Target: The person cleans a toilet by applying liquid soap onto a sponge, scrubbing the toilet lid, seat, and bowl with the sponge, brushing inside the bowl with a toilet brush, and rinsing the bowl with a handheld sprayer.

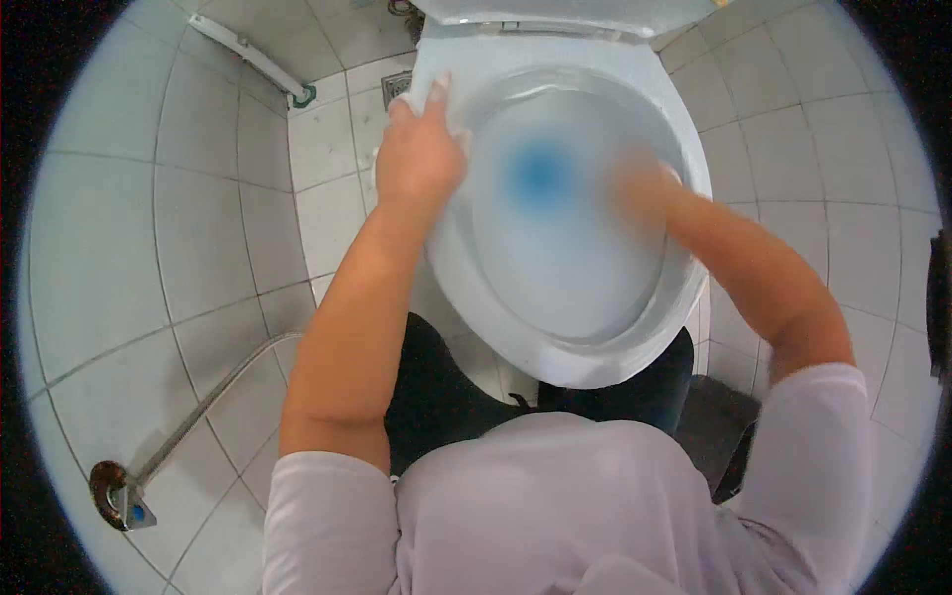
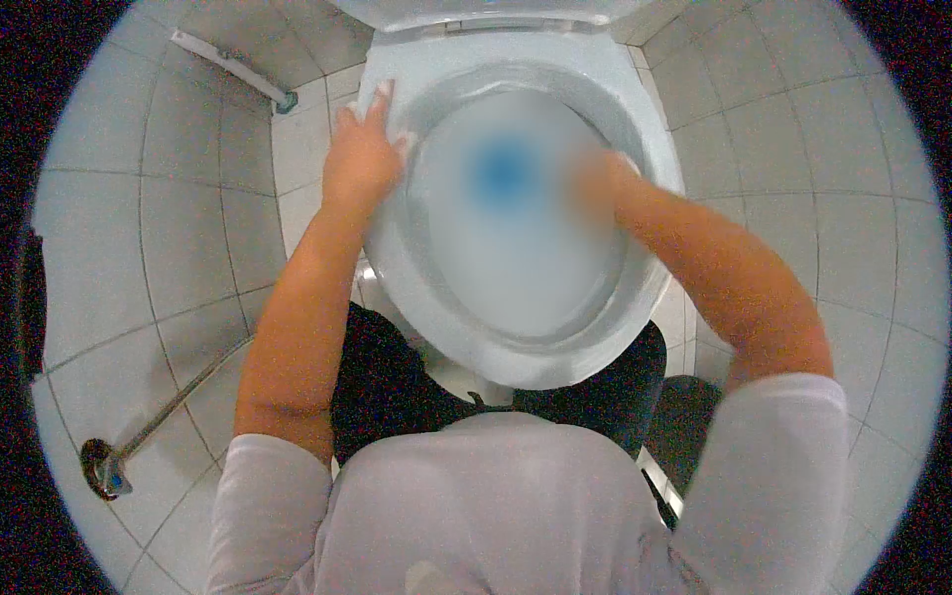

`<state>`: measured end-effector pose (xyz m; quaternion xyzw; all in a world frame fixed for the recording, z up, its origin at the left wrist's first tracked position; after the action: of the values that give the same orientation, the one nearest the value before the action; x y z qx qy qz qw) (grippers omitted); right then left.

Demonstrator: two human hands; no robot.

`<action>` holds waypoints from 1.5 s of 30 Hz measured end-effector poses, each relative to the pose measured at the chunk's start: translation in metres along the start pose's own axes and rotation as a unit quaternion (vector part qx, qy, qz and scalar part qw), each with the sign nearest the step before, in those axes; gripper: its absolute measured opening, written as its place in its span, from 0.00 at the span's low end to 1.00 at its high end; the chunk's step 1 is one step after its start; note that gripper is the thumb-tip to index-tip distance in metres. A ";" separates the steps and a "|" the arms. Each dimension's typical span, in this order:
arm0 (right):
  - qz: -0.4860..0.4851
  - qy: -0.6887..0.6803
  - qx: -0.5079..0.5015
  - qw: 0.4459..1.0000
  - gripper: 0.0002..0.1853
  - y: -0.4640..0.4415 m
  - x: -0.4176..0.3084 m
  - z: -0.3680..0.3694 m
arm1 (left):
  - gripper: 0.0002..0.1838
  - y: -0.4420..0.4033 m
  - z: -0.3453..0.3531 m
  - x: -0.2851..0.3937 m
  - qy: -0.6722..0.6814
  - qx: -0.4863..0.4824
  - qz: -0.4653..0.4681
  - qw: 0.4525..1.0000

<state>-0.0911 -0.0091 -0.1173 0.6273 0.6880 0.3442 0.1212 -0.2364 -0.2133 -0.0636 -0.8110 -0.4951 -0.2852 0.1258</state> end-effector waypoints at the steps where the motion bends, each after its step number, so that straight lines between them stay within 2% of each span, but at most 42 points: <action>1: 0.096 -0.064 0.068 0.991 0.14 -0.019 0.018 -0.006 | 0.31 0.003 0.001 0.008 -0.076 0.030 0.072 0.994; 2: 0.096 -0.061 0.069 0.991 0.14 -0.027 0.020 -0.003 | 0.30 0.005 0.003 0.016 -0.152 0.062 0.142 0.976; 3: 0.049 0.045 0.184 0.981 0.15 -0.034 0.014 -0.011 | 0.30 0.003 0.007 0.015 -0.153 0.065 0.139 0.976; 4: 0.001 0.151 0.297 0.943 0.16 -0.036 0.006 -0.021 | 0.28 0.002 0.022 0.023 -0.251 0.009 0.250 0.935; 5: 0.008 0.165 0.232 0.959 0.16 -0.036 0.005 -0.014 | 0.26 0.000 0.035 0.029 -0.344 -0.051 0.353 0.868; 8: -0.020 0.137 0.061 0.988 0.13 0.009 -0.012 0.041 | 0.26 -0.018 0.037 0.036 -0.278 -0.038 0.354 0.892; 9: -0.020 0.141 0.064 0.988 0.13 0.010 -0.008 0.037 | 0.26 -0.025 0.034 0.039 -0.279 -0.034 0.352 0.893; 11: -0.039 0.084 0.191 0.977 0.13 0.022 -0.007 0.014 | 0.28 -0.036 0.027 0.041 -0.237 -0.041 0.290 0.926; 14: 0.049 0.051 0.263 0.962 0.14 -0.036 -0.002 -0.034 | 0.30 -0.035 0.018 0.040 -0.211 -0.036 0.259 0.942; 16: 0.049 -0.079 0.417 0.904 0.14 -0.072 -0.039 -0.053 | 0.31 -0.035 0.009 0.035 -0.212 -0.033 0.254 0.943; 18: -0.119 -0.132 0.381 0.907 0.12 -0.094 -0.095 -0.059 | 0.32 -0.036 0.015 0.032 -0.207 -0.045 0.254 0.944; 19: -0.112 -0.137 0.382 0.907 0.12 -0.090 -0.091 -0.059 | 0.31 -0.036 0.016 0.032 -0.198 -0.030 0.265 0.943; 21: -0.302 0.037 0.449 0.840 0.12 -0.068 -0.098 -0.065 | 0.30 -0.041 0.018 0.032 -0.187 -0.012 0.274 0.943; 25: -0.275 -0.018 0.419 0.865 0.11 -0.075 -0.060 -0.074 | 0.28 -0.031 0.013 0.041 -0.173 -0.043 0.255 0.950; 28: -0.278 0.045 0.444 0.850 0.12 -0.071 -0.062 -0.072 | 0.29 -0.040 0.015 0.038 -0.136 -0.029 0.273 0.952; 30: -0.173 0.089 0.405 0.893 0.14 -0.070 -0.028 -0.054 | 0.30 -0.035 0.018 0.033 -0.110 -0.027 0.279 0.954; 31: -0.055 0.042 0.319 0.945 0.14 -0.069 -0.012 -0.044 | 0.30 -0.034 0.014 0.037 -0.134 -0.015 0.279 0.951; 32: 0.064 -0.009 0.221 0.973 0.14 -0.058 0.001 -0.025 | 0.30 -0.030 0.012 0.038 -0.157 -0.008 0.278 0.948; 34: 0.093 0.137 0.156 0.974 0.16 -0.031 0.009 0.016 | 0.31 -0.031 0.014 0.035 -0.159 0.000 0.275 0.948; 35: 0.092 0.138 0.154 0.974 0.16 -0.017 0.004 0.012 | 0.31 -0.031 0.014 0.035 -0.162 0.005 0.274 0.948; 37: 0.059 0.200 0.041 0.977 0.17 0.009 -0.002 0.014 | 0.32 -0.033 0.016 0.035 -0.163 -0.004 0.272 0.948; 38: 0.061 0.201 0.039 0.977 0.17 0.012 -0.003 0.015 | 0.32 -0.033 0.016 0.035 -0.164 -0.009 0.270 0.949; 40: 0.062 0.184 0.237 0.952 0.15 0.024 -0.007 -0.005 | 0.33 -0.034 0.015 0.035 -0.168 -0.009 0.269 0.948; 41: 0.063 0.185 0.236 0.952 0.15 0.019 -0.006 -0.009 | 0.33 -0.033 0.015 0.036 -0.175 -0.010 0.265 0.948; 45: 0.109 0.049 0.149 0.982 0.16 -0.023 0.006 -0.035 | 0.33 -0.032 0.013 0.038 -0.180 -0.023 0.257 0.949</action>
<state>-0.1315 -0.0145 -0.1044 0.6922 0.6638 0.2795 -0.0457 -0.2472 -0.1635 -0.0541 -0.9512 -0.2779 -0.1035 0.0849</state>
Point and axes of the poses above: each hand's wrist, its own y-axis away from the middle knuckle, its own z-axis out of the palm, x = y × z, the point moved 5 cm from there along -y, towards the middle knuckle, and after that the axes turned 11 degrees about y, right-handed, at the moved point
